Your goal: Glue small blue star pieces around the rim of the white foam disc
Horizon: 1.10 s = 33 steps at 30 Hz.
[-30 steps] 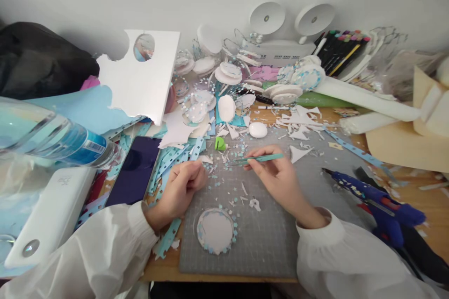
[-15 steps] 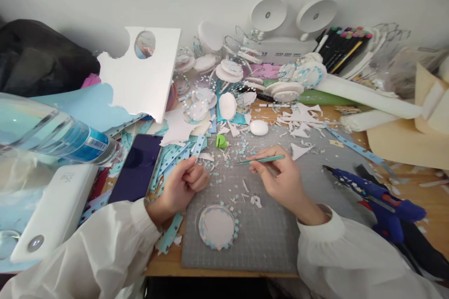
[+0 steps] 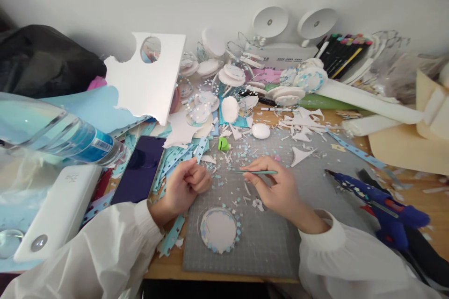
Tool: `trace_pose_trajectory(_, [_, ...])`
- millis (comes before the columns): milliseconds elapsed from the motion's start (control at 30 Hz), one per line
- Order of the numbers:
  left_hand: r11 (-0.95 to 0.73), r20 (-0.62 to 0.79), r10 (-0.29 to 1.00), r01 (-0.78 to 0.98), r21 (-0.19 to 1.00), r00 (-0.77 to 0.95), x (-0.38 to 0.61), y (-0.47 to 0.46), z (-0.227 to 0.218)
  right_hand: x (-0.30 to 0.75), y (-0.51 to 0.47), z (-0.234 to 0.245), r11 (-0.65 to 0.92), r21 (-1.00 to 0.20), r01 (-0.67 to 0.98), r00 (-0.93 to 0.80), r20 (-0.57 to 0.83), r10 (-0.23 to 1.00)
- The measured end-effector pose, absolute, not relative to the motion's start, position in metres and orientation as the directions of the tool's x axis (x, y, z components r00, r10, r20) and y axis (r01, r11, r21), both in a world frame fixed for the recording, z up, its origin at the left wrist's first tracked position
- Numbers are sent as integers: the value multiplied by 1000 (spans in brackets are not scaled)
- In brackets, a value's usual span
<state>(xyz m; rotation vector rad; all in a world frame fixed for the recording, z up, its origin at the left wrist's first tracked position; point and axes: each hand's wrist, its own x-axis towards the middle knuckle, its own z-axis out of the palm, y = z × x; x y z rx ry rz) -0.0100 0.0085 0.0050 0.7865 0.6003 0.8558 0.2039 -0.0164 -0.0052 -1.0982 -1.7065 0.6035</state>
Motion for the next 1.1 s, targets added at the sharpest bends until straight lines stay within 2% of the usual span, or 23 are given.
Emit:
trace_pose_trajectory(267, [412, -128, 827, -437, 799, 547, -10, 8, 4, 198, -23, -5, 560, -781, 276, -271, 496, 825])
trace_pose_trajectory(567, [427, -130, 823, -450, 784, 554, -9, 8, 3, 193, -23, -9, 611, -736, 290, -346, 515, 784])
trace_pose_trajectory(833, [429, -103, 818, -480, 765, 566, -10, 8, 1, 192, -25, -11, 537, -789, 298, -269, 470, 841])
trace_pose_trajectory(1000, [433, -82, 814, -505, 747, 576, -10, 8, 0, 195, -27, -6, 402, -896, 186, -162, 376, 912])
trace_pose_trajectory(1100, [430, -78, 812, -502, 750, 579, -10, 8, 0, 198, -26, -5, 359, -922, 146, -134, 341, 930])
